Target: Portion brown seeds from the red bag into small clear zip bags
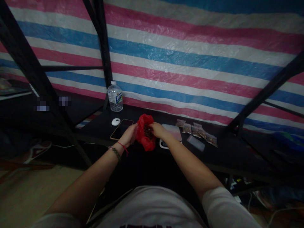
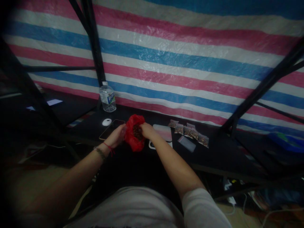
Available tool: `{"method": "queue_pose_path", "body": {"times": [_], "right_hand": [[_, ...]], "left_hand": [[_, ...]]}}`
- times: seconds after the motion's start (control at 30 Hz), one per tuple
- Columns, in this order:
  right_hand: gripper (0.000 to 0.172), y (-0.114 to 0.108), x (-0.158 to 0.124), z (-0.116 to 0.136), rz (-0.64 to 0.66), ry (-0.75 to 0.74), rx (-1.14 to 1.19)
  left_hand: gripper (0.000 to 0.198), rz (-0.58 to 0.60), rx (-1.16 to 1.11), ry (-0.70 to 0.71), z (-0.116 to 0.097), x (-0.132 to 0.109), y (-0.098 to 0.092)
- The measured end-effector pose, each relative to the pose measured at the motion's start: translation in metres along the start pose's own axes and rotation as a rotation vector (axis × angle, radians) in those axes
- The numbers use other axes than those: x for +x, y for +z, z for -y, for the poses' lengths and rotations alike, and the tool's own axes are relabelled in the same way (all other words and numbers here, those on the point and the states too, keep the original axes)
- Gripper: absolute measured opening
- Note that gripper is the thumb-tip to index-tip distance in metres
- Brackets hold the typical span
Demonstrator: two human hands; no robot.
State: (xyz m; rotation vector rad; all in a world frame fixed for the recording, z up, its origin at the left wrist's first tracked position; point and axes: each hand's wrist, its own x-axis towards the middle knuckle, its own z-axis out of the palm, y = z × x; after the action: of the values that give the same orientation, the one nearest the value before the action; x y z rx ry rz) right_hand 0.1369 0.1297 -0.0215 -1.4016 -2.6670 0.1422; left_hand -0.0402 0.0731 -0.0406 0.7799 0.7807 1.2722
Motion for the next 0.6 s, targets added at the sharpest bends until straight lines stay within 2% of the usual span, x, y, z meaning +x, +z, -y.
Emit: {"method": "queue_pose_path", "body": {"times": [0.07, 0.33, 0.47, 0.6], "right_hand": [[0.030, 0.002, 0.002, -0.001, 0.017, -0.064, 0.040], [0.026, 0.011, 0.009, 0.003, 0.010, -0.152, 0.174], [0.025, 0.016, 0.012, 0.004, 0.001, -0.129, 0.279], [0.030, 0.019, 0.011, -0.004, -0.030, -0.067, 0.434]], "left_hand": [[0.027, 0.026, -0.062, -0.056, -0.003, -0.005, 0.005], [0.032, -0.073, -0.114, -0.128, -0.006, -0.013, 0.009], [0.034, -0.083, -0.121, -0.137, -0.004, -0.011, 0.007], [0.035, -0.050, -0.144, -0.152, -0.003, -0.010, 0.004]]}}
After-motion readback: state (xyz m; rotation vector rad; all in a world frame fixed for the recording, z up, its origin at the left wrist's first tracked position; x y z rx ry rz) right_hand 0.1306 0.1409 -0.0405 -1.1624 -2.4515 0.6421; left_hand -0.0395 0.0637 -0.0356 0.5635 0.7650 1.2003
